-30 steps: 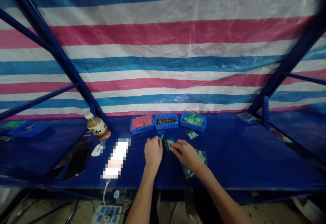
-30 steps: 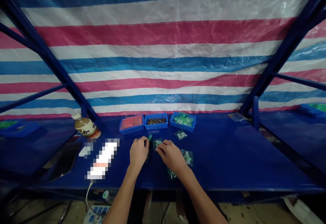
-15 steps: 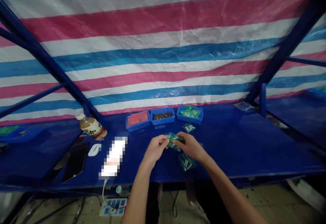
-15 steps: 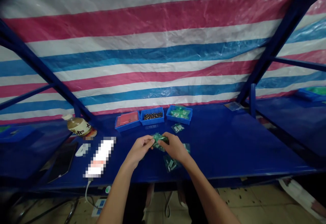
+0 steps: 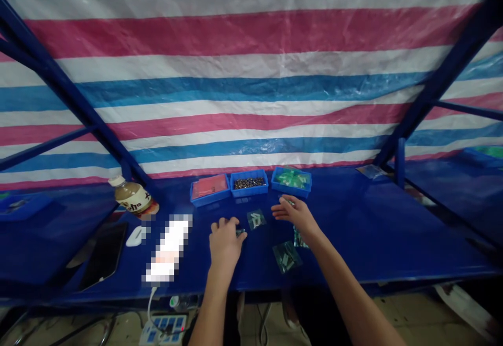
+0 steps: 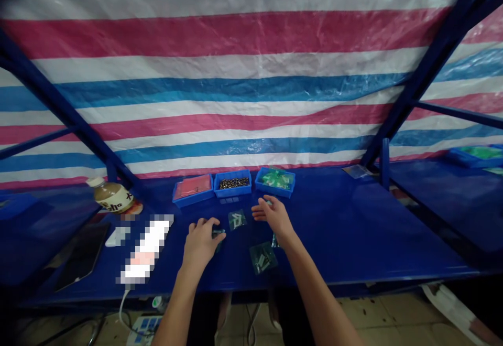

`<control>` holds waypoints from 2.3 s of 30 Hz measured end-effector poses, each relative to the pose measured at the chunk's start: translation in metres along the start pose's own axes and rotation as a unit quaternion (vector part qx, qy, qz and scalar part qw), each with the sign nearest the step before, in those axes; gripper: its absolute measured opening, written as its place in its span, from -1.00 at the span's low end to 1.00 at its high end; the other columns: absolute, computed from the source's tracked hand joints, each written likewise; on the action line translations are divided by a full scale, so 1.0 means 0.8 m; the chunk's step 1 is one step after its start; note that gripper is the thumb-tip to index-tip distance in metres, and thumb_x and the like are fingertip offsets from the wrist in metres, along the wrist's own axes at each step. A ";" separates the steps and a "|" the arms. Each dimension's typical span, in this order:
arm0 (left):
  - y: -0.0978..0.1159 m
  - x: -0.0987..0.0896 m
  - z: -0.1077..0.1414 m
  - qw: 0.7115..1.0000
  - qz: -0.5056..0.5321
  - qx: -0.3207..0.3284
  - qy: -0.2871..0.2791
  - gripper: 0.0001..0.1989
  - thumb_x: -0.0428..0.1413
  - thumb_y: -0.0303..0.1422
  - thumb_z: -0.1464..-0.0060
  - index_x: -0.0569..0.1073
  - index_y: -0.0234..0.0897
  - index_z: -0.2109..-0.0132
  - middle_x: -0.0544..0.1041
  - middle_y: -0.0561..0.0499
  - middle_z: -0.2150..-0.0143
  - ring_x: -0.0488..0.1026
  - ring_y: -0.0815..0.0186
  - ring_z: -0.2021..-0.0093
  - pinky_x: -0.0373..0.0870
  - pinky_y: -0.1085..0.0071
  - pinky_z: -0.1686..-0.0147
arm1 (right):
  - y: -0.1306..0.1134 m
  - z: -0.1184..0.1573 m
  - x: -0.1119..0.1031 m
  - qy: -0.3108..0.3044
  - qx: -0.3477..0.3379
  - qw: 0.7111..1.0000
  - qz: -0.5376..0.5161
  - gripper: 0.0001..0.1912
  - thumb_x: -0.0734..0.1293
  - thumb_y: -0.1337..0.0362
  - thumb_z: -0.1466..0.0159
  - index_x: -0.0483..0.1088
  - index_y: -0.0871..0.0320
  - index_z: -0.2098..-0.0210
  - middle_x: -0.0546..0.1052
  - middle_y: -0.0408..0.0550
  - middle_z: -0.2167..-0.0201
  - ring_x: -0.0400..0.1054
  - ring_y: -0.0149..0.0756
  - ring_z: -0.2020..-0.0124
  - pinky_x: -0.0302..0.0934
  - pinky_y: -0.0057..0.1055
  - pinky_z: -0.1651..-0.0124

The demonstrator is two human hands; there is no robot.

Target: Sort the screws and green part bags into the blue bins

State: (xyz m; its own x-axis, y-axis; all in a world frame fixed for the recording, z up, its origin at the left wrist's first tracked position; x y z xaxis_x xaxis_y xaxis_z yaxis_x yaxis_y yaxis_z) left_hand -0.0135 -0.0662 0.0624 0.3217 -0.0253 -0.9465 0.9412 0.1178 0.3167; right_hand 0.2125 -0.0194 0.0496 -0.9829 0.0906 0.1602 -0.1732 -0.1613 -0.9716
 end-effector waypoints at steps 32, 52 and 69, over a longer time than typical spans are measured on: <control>0.046 -0.029 0.022 0.852 0.476 0.198 -0.090 -0.18 0.20 -0.46 -0.03 0.09 0.08 -0.37 0.11 -0.08 -0.41 0.18 0.05 -0.34 0.32 0.14 -0.19 | -0.001 0.047 0.068 -0.234 -0.014 0.968 0.093 -0.62 0.47 0.04 -0.08 0.40 0.17 0.27 0.50 -0.16 0.51 0.38 -0.38 0.48 0.17 -0.48 0.44; 0.039 0.018 0.011 0.978 0.140 0.149 -0.050 -0.59 0.00 -0.26 -0.24 0.39 -0.17 -0.20 0.41 -0.15 -0.14 0.28 0.01 -0.15 0.24 0.11 -0.16 | 0.000 -0.007 -0.047 0.089 -0.002 0.995 0.039 -0.55 0.44 -0.04 -0.09 0.48 0.21 0.24 0.59 0.09 0.29 0.44 -0.28 0.42 0.14 -0.49 0.58; 0.052 0.026 -0.033 0.942 0.318 0.107 0.022 -0.70 -0.11 -0.27 -0.31 0.46 -0.27 0.04 0.55 -0.14 0.17 0.49 0.17 0.15 0.39 0.31 0.20 | -0.019 0.017 0.007 -0.025 -0.164 0.932 0.323 -0.66 0.24 0.00 -0.30 0.48 0.12 0.29 0.55 -0.05 0.48 0.40 -0.26 0.49 0.23 -0.35 0.37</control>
State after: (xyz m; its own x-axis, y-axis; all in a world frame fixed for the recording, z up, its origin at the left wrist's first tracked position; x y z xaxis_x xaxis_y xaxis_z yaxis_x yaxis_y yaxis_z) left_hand 0.0295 -0.0353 0.0545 0.8269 0.0253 -0.5618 0.5609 -0.1075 0.8209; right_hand 0.2084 -0.0299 0.0674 -0.8789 0.0317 -0.4760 0.4753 0.1427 -0.8682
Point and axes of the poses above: each hand's wrist, its own z-axis away from the middle knuckle, its own x-axis out of the palm, y = z × x, the point moved 7 cm from there along -z, towards the middle knuckle
